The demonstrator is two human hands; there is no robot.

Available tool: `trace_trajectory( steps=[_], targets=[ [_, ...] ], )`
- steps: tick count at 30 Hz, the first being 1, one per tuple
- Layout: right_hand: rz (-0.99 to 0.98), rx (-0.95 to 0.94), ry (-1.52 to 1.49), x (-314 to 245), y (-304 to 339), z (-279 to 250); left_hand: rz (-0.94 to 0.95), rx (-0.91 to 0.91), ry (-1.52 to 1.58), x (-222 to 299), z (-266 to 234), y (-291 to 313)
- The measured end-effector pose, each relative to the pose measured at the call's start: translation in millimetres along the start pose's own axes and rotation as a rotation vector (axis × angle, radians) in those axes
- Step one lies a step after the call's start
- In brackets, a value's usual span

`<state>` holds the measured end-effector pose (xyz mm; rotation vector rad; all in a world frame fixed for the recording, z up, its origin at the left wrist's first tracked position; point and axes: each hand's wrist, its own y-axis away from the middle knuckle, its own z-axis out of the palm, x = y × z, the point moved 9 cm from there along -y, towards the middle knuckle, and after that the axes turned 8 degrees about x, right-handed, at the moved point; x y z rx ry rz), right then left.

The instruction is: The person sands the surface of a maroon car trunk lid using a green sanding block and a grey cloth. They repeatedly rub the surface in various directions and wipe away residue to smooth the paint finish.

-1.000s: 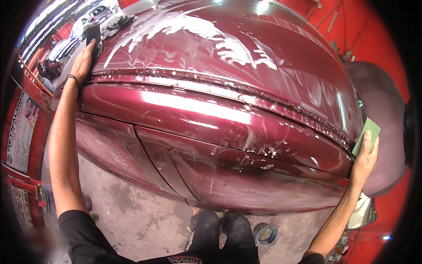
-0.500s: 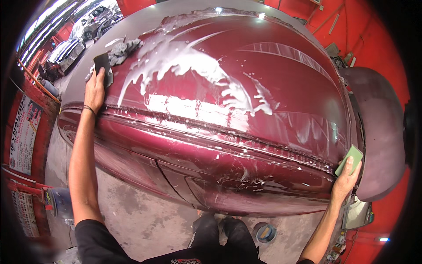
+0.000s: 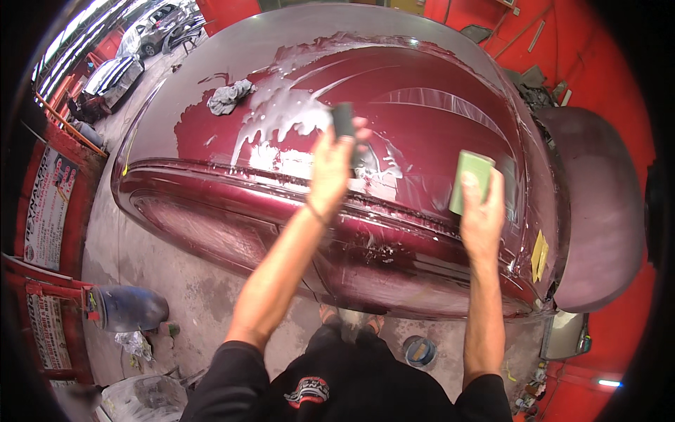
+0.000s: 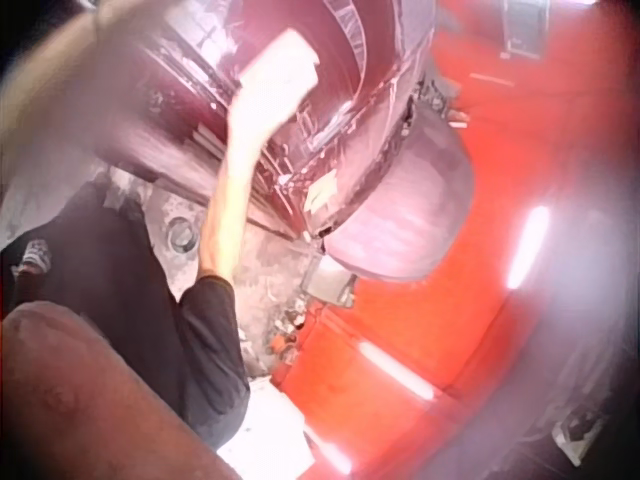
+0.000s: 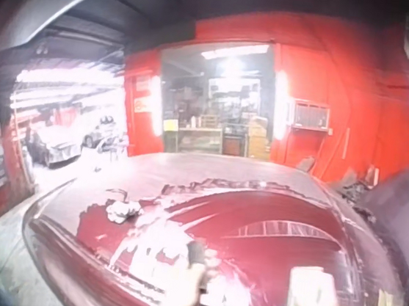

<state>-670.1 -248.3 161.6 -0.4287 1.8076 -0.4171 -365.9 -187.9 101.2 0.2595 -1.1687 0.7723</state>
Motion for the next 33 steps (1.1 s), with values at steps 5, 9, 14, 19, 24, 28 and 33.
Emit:
trace_trajectory(
  steps=[5, 9, 14, 19, 24, 28, 33],
  targets=[
    [-0.054, -0.074, -0.004, -35.5, -17.7, 46.3, -0.236, -0.187, 0.337, -34.5, 115.8, 53.5],
    [-0.119, -0.073, 0.117, -33.3, -31.2, 52.1, -0.379, -0.18, 0.582, -44.8, 134.2, 61.7],
    [-0.256, -0.097, 0.275, -28.9, -37.0, 62.7, -0.235, -0.201, 0.601, -31.7, 147.3, 60.7],
    [-0.122, -0.163, 0.045, -29.0, -38.4, 91.5, -0.174, -0.238, 0.577, -35.7, 133.1, 50.5],
    [-0.115, -0.267, 0.302, -41.0, -35.5, 128.7, 0.014, -0.174, -0.144, -1.4, 23.0, 9.1],
    [-0.591, -0.512, 0.439, -114.9, 29.3, 229.5, 0.707, 0.399, -0.974, 107.1, -144.3, -105.3],
    [-0.763, -0.521, 0.585, -105.5, 70.9, 357.8, 0.352, 0.282, -1.639, 74.8, -241.7, -208.5]
  ],
)
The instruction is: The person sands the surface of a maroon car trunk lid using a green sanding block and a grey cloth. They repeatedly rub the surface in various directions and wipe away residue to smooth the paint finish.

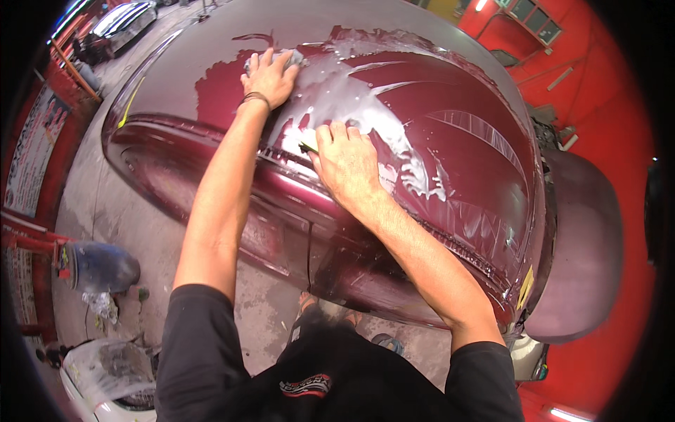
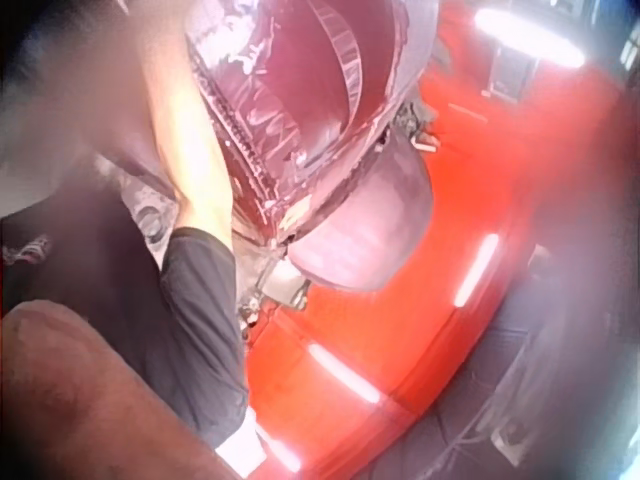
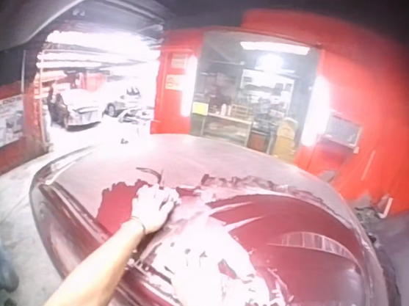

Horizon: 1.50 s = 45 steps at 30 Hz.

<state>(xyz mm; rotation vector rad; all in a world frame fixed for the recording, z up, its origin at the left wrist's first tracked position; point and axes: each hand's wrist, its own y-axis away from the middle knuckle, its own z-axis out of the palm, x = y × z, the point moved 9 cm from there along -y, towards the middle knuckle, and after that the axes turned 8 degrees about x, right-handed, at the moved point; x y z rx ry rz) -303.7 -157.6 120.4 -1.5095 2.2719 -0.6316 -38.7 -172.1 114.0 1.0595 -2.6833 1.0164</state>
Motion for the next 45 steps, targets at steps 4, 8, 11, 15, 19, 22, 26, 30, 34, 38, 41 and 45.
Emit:
trace_trajectory(
  steps=[4, 8, 11, 15, 19, 22, 26, 30, 34, 38, 41, 45],
  targets=[
    [0.274, -0.024, 0.095, 87.2, -59.0, 3.6, 0.193, 0.032, -0.041, -16.4, 21.4, -14.3],
    [0.317, 0.001, 0.247, 216.3, -66.2, -3.9, 0.321, 0.05, 0.066, 26.6, 34.4, -34.3],
    [0.231, -0.081, 0.101, 167.5, -31.0, -3.4, 0.312, 0.07, 0.035, -3.9, 47.2, -52.1],
    [0.295, -0.123, 0.098, 163.2, 0.2, -18.9, 0.317, -0.017, 0.005, 3.6, 37.4, -81.2],
    [0.425, -0.077, 0.291, 253.1, -83.4, 16.8, 0.283, 0.039, 0.09, 10.8, 35.4, -79.5],
    [0.439, -0.093, 0.328, 301.0, -122.1, 31.6, 0.251, -0.002, 0.059, 34.8, 42.9, -86.1],
    [0.294, -0.003, 0.202, 234.3, -95.4, 32.4, 0.335, 0.022, 0.347, 58.9, 25.5, -112.8],
    [0.252, 0.002, 0.242, 218.3, -80.0, 30.6, 0.428, -0.184, 0.584, 168.4, 8.9, -115.4],
    [0.328, 0.021, 0.295, 285.3, -110.3, 24.7, 0.702, -0.076, 0.587, 281.9, -12.4, -108.8],
    [0.16, 0.027, 0.153, 196.4, -52.2, 4.9, 0.7, -0.273, 0.412, 312.7, 26.3, -88.5],
    [0.333, -0.107, 0.155, 188.1, -36.6, 5.9, 0.616, -0.279, 0.447, 306.8, 36.9, -92.2],
    [0.384, 0.026, 0.351, 311.4, -87.1, 5.9, 0.562, -0.123, 0.498, 306.7, 37.0, -91.6]
  ],
)
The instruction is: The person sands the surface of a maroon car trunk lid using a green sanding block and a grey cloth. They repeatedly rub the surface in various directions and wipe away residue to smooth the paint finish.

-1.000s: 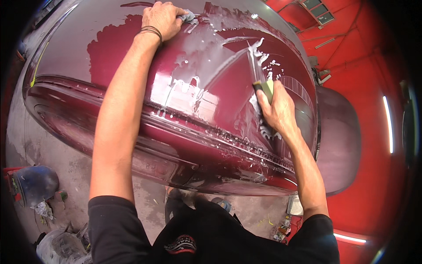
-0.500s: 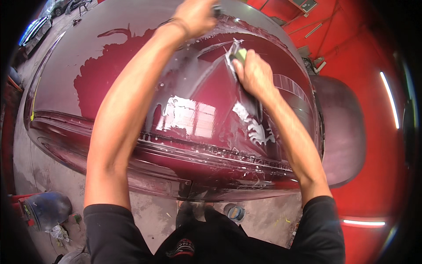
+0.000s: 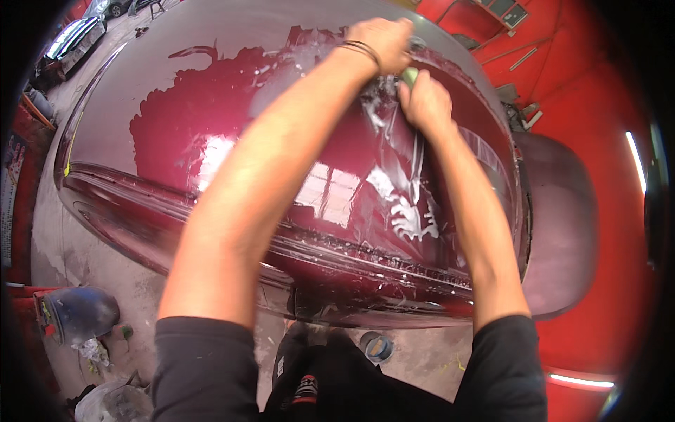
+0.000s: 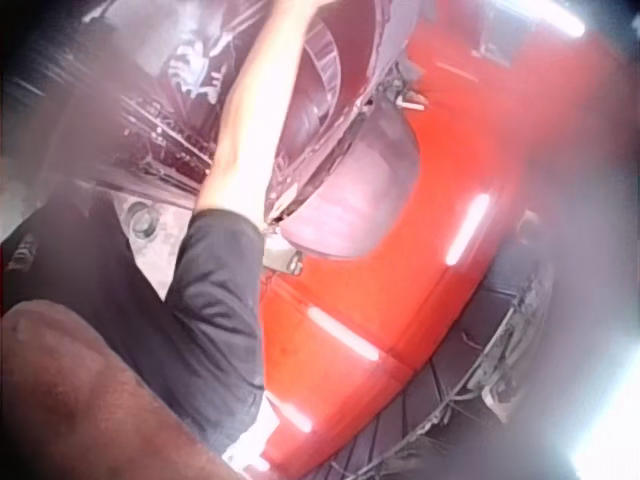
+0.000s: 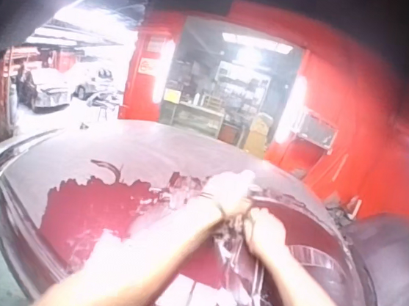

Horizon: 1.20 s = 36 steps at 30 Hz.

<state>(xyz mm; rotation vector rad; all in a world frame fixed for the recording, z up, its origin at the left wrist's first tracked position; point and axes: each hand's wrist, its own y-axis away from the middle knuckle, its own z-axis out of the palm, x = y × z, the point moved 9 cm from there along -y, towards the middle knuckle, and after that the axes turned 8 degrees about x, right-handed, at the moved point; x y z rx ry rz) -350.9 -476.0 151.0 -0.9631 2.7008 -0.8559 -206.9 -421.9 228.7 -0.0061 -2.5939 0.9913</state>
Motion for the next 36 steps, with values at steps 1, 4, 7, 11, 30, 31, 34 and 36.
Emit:
trace_trajectory(
  steps=[1, 4, 7, 11, 30, 31, 34, 36],
  targets=[
    [0.056, -0.061, 0.037, 12.4, -16.1, 9.1, -0.027, -0.014, -0.01, -16.2, -11.1, 16.4],
    [-0.048, -0.071, -0.069, 0.5, 5.2, 5.5, -0.182, -0.107, -0.157, -109.5, -52.0, 74.6],
    [-0.157, -0.082, -0.171, -30.6, 72.7, -24.4, -0.245, 0.022, -0.396, -211.0, -113.1, 139.6],
    [-0.177, -0.12, -0.119, -14.3, 50.8, -13.7, -0.283, 0.064, -0.403, -226.3, -125.9, 166.7],
    [-0.103, -0.157, 0.041, 100.6, -97.2, 77.5, -0.173, 0.098, -0.184, -213.3, -130.1, 157.9],
    [-0.063, -0.149, 0.131, 130.6, -121.9, 89.2, -0.175, 0.09, -0.149, -211.2, -122.0, 153.9],
    [-0.068, -0.144, 0.083, 139.2, -127.0, 98.4, -0.115, 0.11, -0.134, -208.7, -119.5, 151.5],
    [-0.137, -0.114, -0.064, 87.2, -80.1, 76.2, -0.147, 0.099, -0.161, -216.8, -127.3, 157.1]
  ],
)
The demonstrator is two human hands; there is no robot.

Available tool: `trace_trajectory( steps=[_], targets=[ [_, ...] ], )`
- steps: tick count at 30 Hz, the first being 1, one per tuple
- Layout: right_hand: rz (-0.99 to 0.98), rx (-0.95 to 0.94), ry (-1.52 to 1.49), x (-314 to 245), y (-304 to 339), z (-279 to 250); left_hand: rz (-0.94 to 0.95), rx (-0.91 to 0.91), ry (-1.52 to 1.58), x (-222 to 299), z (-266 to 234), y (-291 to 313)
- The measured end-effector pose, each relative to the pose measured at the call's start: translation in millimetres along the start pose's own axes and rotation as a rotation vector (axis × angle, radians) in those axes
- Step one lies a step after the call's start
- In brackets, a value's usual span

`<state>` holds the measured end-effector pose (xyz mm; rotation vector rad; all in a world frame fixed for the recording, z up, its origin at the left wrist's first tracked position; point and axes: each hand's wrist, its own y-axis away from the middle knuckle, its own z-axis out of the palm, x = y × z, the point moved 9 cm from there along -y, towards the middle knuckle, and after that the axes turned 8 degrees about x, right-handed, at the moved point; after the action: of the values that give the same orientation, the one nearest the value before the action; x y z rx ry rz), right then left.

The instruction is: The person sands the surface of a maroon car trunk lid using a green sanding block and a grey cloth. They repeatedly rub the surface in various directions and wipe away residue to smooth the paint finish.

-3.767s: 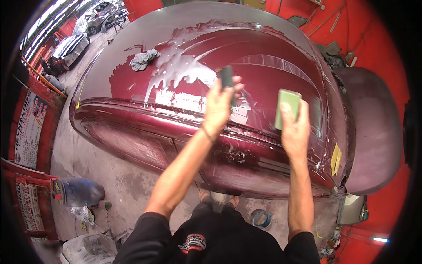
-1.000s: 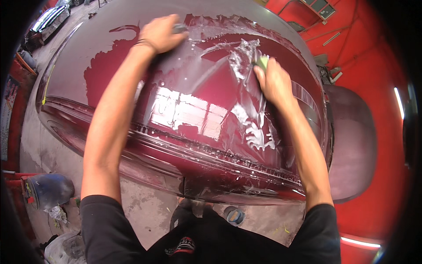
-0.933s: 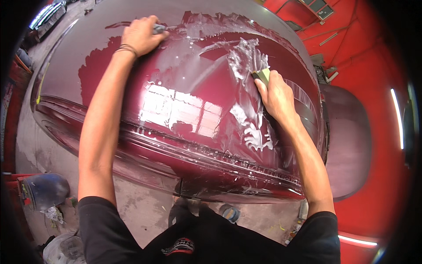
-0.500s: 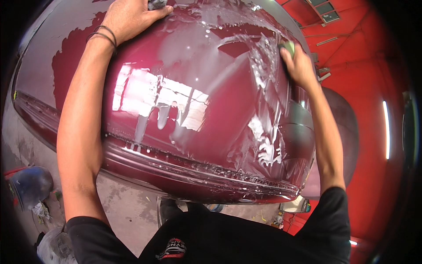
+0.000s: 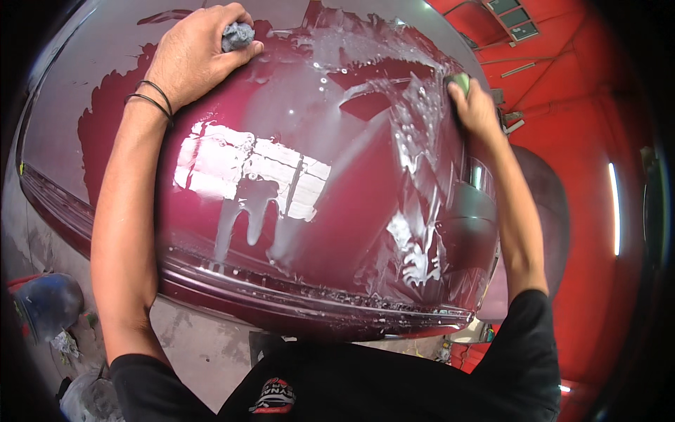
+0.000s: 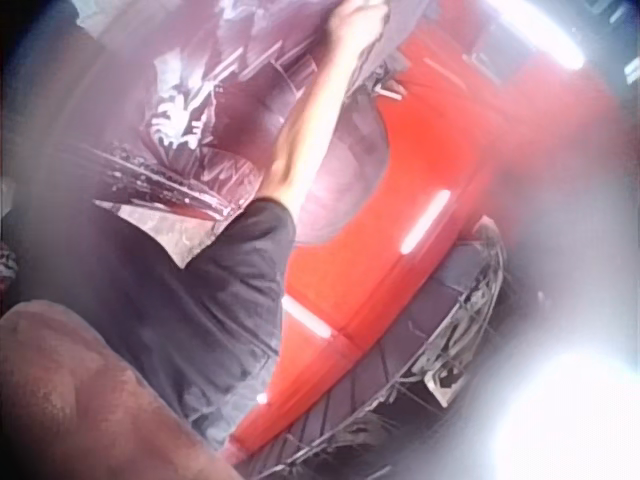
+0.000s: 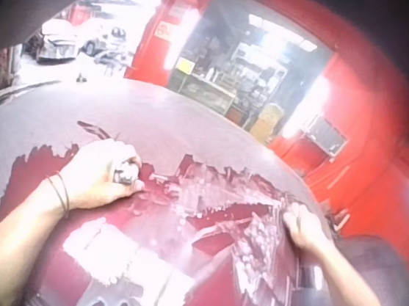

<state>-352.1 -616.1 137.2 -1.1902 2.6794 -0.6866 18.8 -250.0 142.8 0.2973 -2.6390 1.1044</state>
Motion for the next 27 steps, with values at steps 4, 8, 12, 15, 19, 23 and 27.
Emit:
trace_trajectory(
  steps=[4, 8, 12, 15, 19, 23, 27],
  targets=[
    [0.014, -0.098, -0.147, -87.9, 95.4, -52.1, -0.004, 0.016, -0.105, -13.3, -8.6, 7.9],
    [-0.044, -0.064, -0.107, -73.4, 55.6, -39.4, 0.0, 0.047, -0.057, -13.0, -10.4, 5.6],
    [0.145, -0.052, 0.148, 18.7, -31.9, -1.6, -0.001, 0.012, -0.003, 6.0, 5.4, -4.9],
    [0.146, -0.113, 0.071, 1.6, -41.1, 11.8, -0.014, 0.0, 0.001, -2.2, 1.7, -1.3],
    [0.077, -0.13, -0.297, -98.6, 60.3, -30.9, -0.043, -0.014, -0.033, -18.2, -7.9, 4.9],
    [0.022, -0.079, -0.178, -143.8, 111.8, -69.9, -0.068, -0.042, -0.048, -13.6, -9.5, 1.0],
    [0.066, 0.002, 0.01, -81.3, 17.1, -28.7, -0.038, -0.023, -0.041, 1.8, -2.4, -6.0]
  ],
)
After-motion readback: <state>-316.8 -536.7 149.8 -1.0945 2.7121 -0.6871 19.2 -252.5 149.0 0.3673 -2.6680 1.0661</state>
